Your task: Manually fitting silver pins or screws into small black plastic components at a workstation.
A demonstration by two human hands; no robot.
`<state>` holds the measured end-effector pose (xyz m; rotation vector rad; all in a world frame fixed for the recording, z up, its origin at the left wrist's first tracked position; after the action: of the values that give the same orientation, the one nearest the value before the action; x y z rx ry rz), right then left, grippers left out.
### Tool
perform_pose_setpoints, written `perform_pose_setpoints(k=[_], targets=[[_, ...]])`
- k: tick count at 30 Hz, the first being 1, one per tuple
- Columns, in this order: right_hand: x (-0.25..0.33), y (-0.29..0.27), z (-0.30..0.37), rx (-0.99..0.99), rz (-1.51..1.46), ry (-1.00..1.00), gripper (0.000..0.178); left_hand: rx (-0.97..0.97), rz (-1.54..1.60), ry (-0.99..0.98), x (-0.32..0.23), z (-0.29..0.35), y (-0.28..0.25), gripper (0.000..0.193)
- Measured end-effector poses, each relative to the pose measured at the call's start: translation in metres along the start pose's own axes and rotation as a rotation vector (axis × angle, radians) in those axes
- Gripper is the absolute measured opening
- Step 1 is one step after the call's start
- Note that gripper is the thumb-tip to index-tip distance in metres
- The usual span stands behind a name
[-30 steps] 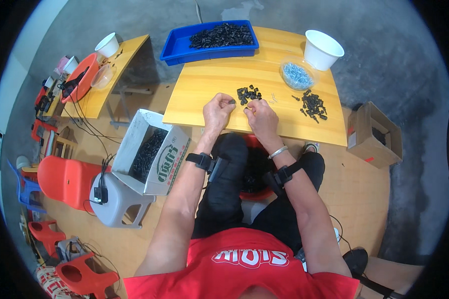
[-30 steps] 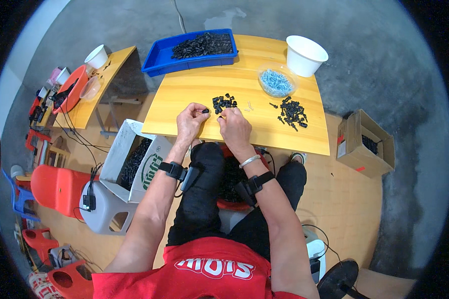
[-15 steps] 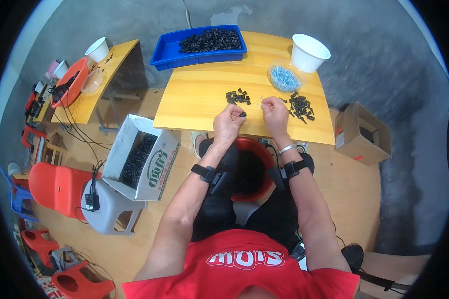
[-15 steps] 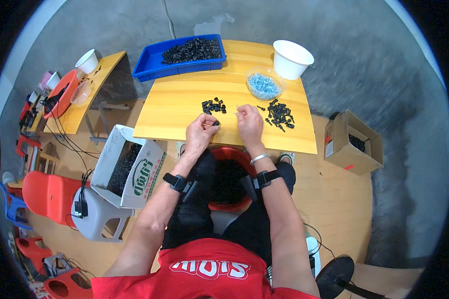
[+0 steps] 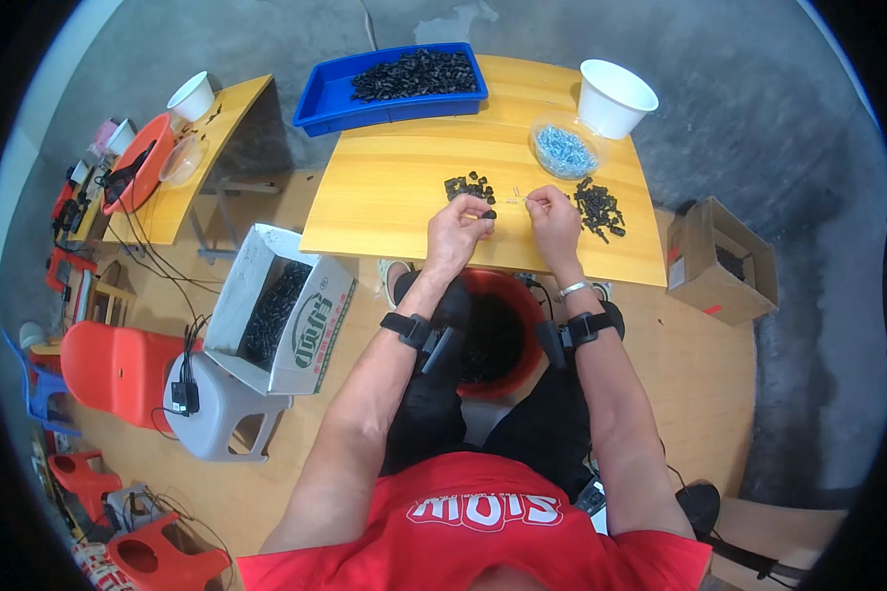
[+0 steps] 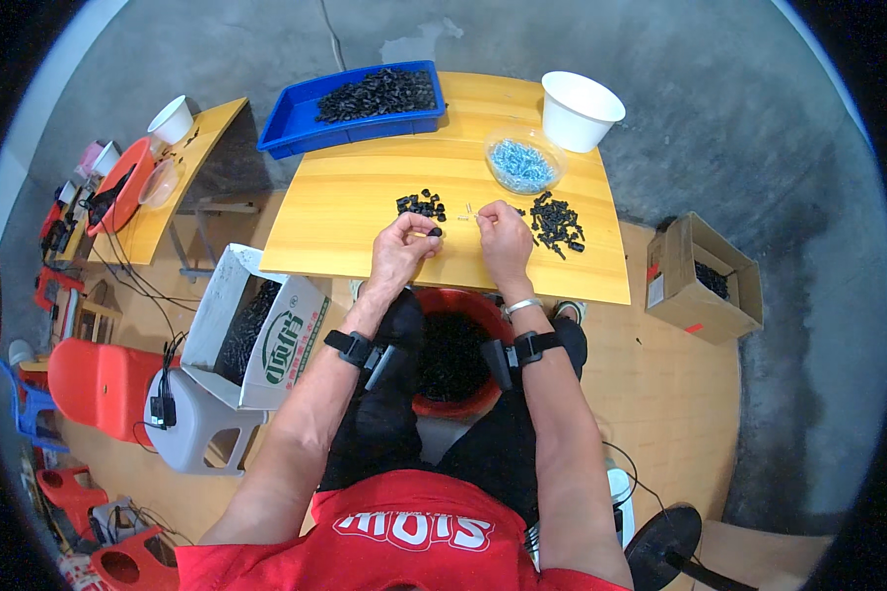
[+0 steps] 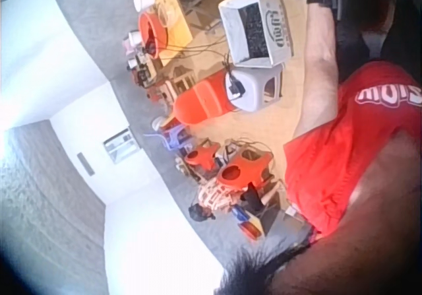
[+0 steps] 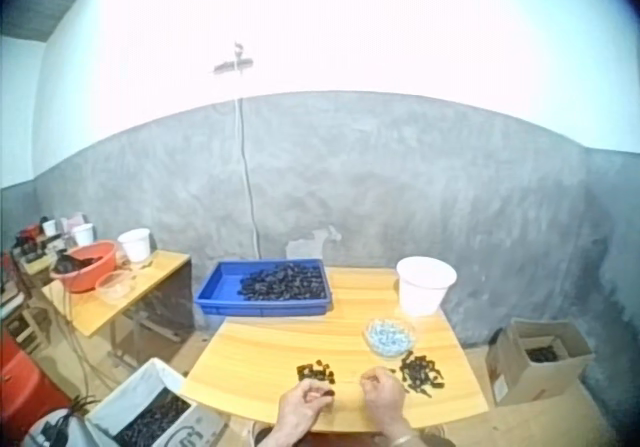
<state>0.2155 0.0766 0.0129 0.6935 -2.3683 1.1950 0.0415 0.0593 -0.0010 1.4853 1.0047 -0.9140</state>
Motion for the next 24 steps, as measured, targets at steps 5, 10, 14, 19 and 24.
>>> perform_pose_setpoints(k=[5,10,14,19,24], targets=[[0.01,-0.001,0.012,0.256,-0.679,0.257,0.004,0.028,-0.048,-0.013,-0.001,0.002,-0.002,0.016],[0.024,0.006,0.017,0.319,-0.754,0.183,0.009,0.05,-0.102,0.05,-0.001,0.004,0.0,0.019],[0.024,0.007,0.023,0.303,-0.783,0.277,0.01,0.072,0.007,-0.011,-0.003,0.004,-0.002,0.018],[0.035,0.005,0.029,0.348,-0.823,0.325,0.009,0.069,0.15,-0.089,-0.005,0.0,-0.009,0.015],[0.041,0.005,0.027,0.343,-0.853,0.32,0.008,0.09,0.179,-0.147,-0.005,0.0,-0.007,0.013]])
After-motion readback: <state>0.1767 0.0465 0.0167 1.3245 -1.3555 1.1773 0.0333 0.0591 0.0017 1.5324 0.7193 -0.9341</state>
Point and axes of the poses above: each hand's wrist, its own z-axis away from the middle knuckle, its own y-axis out of the palm, x = y × z, the point moved 4 cm from there along -z, towards the middle knuckle, and after that the axes turned 13 degrees about z, right-handed, at the moved point
